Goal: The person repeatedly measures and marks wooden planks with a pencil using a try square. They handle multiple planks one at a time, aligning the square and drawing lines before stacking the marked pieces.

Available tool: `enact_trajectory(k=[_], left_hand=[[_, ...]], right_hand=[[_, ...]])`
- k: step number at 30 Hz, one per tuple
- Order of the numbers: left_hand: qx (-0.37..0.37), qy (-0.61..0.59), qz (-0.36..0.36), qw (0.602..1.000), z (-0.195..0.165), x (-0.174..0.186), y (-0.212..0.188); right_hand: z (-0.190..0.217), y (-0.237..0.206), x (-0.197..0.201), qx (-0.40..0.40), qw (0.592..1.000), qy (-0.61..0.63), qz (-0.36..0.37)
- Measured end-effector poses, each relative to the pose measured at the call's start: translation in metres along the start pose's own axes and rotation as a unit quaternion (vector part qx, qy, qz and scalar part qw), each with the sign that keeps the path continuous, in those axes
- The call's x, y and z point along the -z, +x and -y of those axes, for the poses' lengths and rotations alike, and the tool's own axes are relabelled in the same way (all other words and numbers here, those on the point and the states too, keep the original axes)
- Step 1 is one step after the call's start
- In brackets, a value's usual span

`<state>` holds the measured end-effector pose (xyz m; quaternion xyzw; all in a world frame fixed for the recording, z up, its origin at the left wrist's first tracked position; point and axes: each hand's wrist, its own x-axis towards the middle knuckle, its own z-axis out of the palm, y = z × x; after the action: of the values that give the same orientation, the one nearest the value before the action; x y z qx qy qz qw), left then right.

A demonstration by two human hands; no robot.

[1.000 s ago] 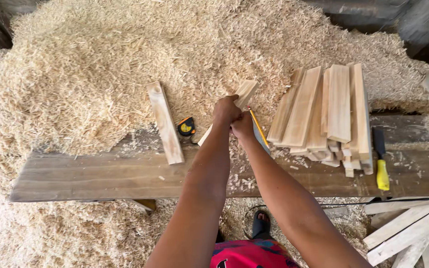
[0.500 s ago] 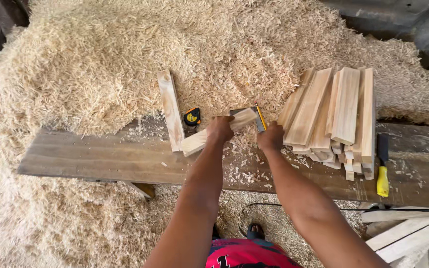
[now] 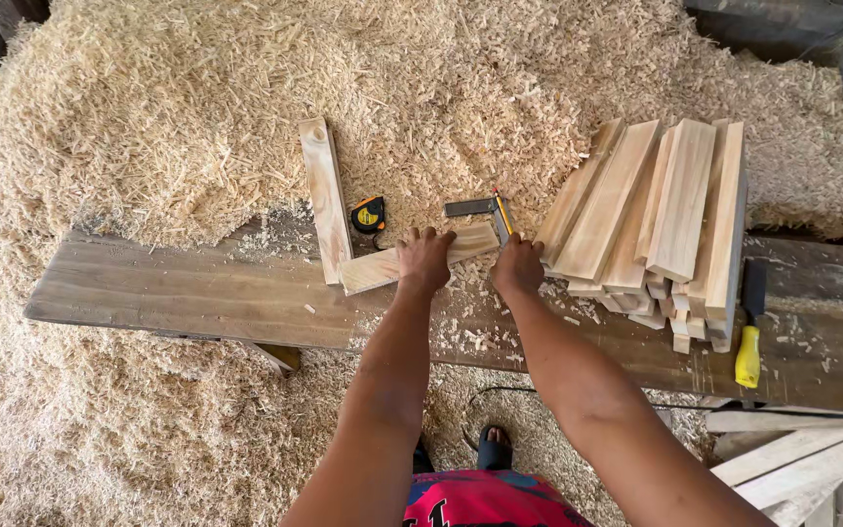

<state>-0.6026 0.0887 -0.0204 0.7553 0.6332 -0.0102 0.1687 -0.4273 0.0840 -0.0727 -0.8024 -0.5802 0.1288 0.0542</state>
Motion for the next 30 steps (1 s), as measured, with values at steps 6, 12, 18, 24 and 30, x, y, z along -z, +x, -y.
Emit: enact_trajectory(k=[6,12,18,24,30], left_hand=[[-0.01,-0.016,-0.009,1.0,0.005,-0.001,-0.002],[-0.004,-0.018,-0.021,1.0,0.008,-0.009,-0.004],[0.009,-0.028,-0.009,1.0,0.001,-0.01,-0.011],[0.027,-0.036,-0.011,0.999,-0.005,-0.011,-0.028],[0.059,-0.066,-0.007,0.996,-0.001,-0.036,-0.036]], right_hand=[[0.006,-0.001,0.009,-0.01,0.999,-0.016,0.033],[0.001,0.005,0.004,-0.008,1.0,0.018,-0.015],[-0.013,0.013,-0.004,0.014,0.988,0.134,-0.069],[-0.033,-0.006,-0.017,0.115,0.962,0.198,-0.148],[-0.041,-0.027,-0.025,0.175,0.942,0.231,-0.167]])
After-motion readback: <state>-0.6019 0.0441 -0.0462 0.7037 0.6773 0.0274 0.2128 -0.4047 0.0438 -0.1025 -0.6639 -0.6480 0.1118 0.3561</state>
